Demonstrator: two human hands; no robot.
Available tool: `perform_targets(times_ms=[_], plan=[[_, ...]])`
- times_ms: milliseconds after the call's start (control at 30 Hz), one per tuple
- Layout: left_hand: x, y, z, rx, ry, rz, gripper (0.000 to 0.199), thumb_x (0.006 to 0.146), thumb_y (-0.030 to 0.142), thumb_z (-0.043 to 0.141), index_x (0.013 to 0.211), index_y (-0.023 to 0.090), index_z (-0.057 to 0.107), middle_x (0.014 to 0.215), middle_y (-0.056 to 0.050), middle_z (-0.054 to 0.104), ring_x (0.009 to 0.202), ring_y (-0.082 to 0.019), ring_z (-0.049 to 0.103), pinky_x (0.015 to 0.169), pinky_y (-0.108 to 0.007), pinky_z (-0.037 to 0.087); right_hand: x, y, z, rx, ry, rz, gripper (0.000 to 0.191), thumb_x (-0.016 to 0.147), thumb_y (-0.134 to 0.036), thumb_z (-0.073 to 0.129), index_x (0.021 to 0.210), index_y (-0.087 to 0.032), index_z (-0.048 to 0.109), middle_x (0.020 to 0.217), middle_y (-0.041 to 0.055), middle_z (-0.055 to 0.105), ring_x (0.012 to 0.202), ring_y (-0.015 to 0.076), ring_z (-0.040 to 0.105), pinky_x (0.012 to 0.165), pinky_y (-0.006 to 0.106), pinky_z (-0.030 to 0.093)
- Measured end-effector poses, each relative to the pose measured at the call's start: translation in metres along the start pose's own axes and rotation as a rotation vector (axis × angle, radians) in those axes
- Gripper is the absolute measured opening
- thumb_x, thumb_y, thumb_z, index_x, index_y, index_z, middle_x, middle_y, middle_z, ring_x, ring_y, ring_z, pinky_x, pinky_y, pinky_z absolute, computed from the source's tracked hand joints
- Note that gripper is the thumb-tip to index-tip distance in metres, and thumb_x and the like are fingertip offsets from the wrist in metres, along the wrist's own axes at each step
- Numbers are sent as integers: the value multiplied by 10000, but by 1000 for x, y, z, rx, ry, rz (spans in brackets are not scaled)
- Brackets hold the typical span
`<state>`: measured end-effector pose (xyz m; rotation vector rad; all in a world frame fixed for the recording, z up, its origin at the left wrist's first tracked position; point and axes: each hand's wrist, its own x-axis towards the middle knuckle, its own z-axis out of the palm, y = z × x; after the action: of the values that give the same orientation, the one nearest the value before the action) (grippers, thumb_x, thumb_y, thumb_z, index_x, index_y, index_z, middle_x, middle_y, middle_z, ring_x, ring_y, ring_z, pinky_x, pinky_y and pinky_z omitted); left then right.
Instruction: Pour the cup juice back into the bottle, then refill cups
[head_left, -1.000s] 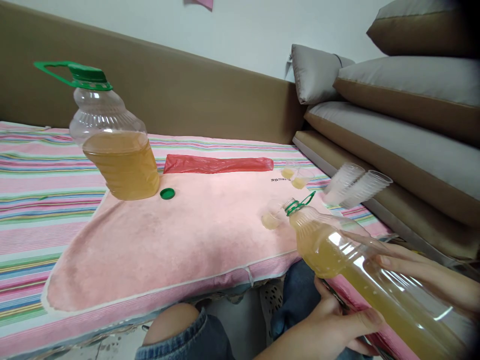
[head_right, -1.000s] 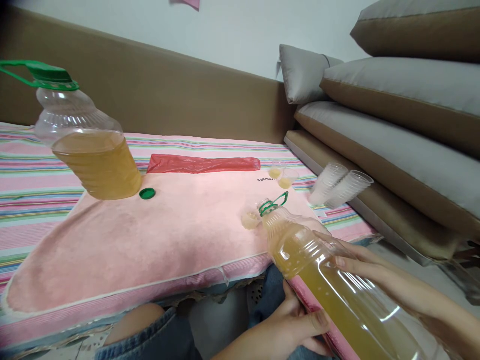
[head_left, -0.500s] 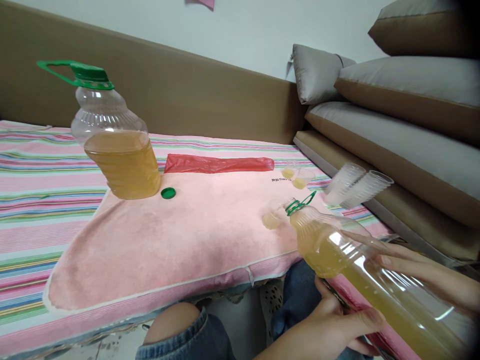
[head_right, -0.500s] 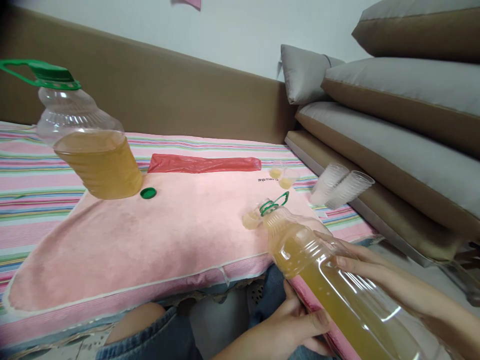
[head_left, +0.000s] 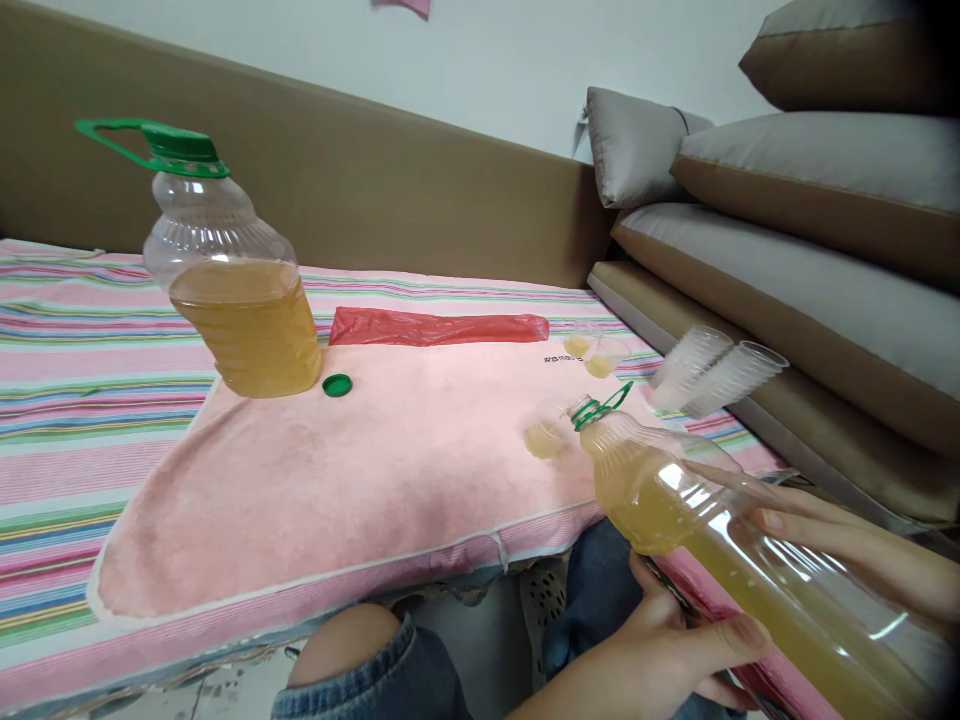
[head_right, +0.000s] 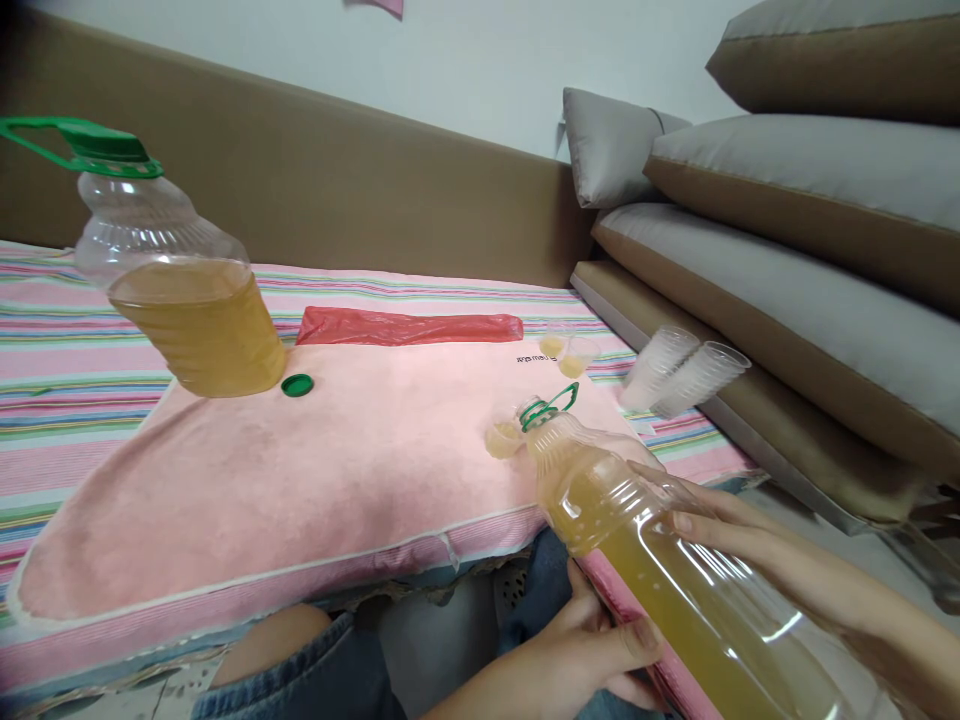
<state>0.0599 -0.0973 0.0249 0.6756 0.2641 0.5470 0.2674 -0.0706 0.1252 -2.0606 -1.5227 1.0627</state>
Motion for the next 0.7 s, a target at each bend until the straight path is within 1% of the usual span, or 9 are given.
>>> perform_targets(times_ms=[133, 200, 300, 367, 433, 533, 567, 633, 700], plan=[[-1, 0, 1, 9, 20, 3, 1100, 489, 730, 803, 1364, 210, 384, 1419, -179, 522, 1276, -440, 512, 1014, -703, 380, 2, 2, 1, 54, -18, 11, 548, 622, -649, 719, 1086, -362, 763, 1362, 16, 638, 1330, 356, 509, 1076, 434, 463], [-1, -2, 0, 3, 30, 7, 1078, 497, 720, 807, 1360, 217, 402, 1410, -165, 535, 1270, -423, 524, 1009, -660, 415, 1, -2, 3, 82, -24, 31, 533, 601, -655, 729, 1046, -365, 775, 1352, 21, 643, 1324, 358, 515, 1068, 430, 474], [2, -7, -3, -18, 36, 14, 1046, 499, 692, 825, 1351, 231, 430, 1408, -146, 542, 1267, -395, 536, 1001, -608, 450, 0, -11, 7, 108, -5, 48, 522, 532, -677, 748, 948, -365, 796, 1334, 38, 654, 1310, 382, 521, 1061, 460, 478], [4, -8, -5, -23, 39, 19, 1048, 494, 685, 831, 1353, 236, 434, 1413, -144, 537, 1277, -402, 526, 1011, -635, 432, 0, -16, 9, 105, 4, 25, 496, 512, -680, 751, 892, -366, 802, 1333, 48, 654, 1317, 386, 512, 1083, 471, 451], [5, -6, -7, -10, 38, 16, 1075, 483, 689, 833, 1368, 232, 427, 1417, -154, 532, 1297, -426, 501, 1030, -684, 388, 2, -18, 10, 94, 3, -13, 471, 526, -678, 743, 879, -373, 801, 1346, 53, 644, 1323, 379, 507, 1114, 476, 408], [6, 0, -9, -9, 36, 12, 1174, 466, 663, 858, 1429, 233, 341, 1432, -179, 512, 1318, -459, 467, 1047, -741, 327, 6, -16, 10, 81, 53, -27, 487, 501, -688, 741, 883, -391, 800, 1360, 69, 631, 1313, 392, 513, 1138, 522, 349], [6, 3, -8, -26, 31, 35, 1192, 478, 637, 869, 1446, 235, 302, 1452, -183, 492, 1336, -451, 450, 1071, -731, 312, 7, -14, 10, 80, 84, -24, 496, 479, -693, 745, 874, -397, 800, 1363, 75, 628, 1313, 401, 510, 1141, 539, 333], [6, 9, -8, -63, 10, 128, 1165, 527, 563, 885, 1453, 223, 265, 1500, -185, 434, 1384, -405, 408, 1144, -654, 287, 9, -11, 10, 103, 117, -31, 508, 468, -697, 748, 887, -414, 797, 1382, 81, 610, 1328, 405, 491, 1138, 553, 323], [5, 15, -7, -71, -18, 222, 1081, 588, 482, 883, 1437, 201, 276, 1522, -181, 405, 1412, -356, 383, 1191, -570, 274, 7, -10, 12, 157, 99, -66, 504, 515, -687, 739, 953, -442, 782, 1408, 73, 587, 1329, 390, 494, 1116, 550, 360]])
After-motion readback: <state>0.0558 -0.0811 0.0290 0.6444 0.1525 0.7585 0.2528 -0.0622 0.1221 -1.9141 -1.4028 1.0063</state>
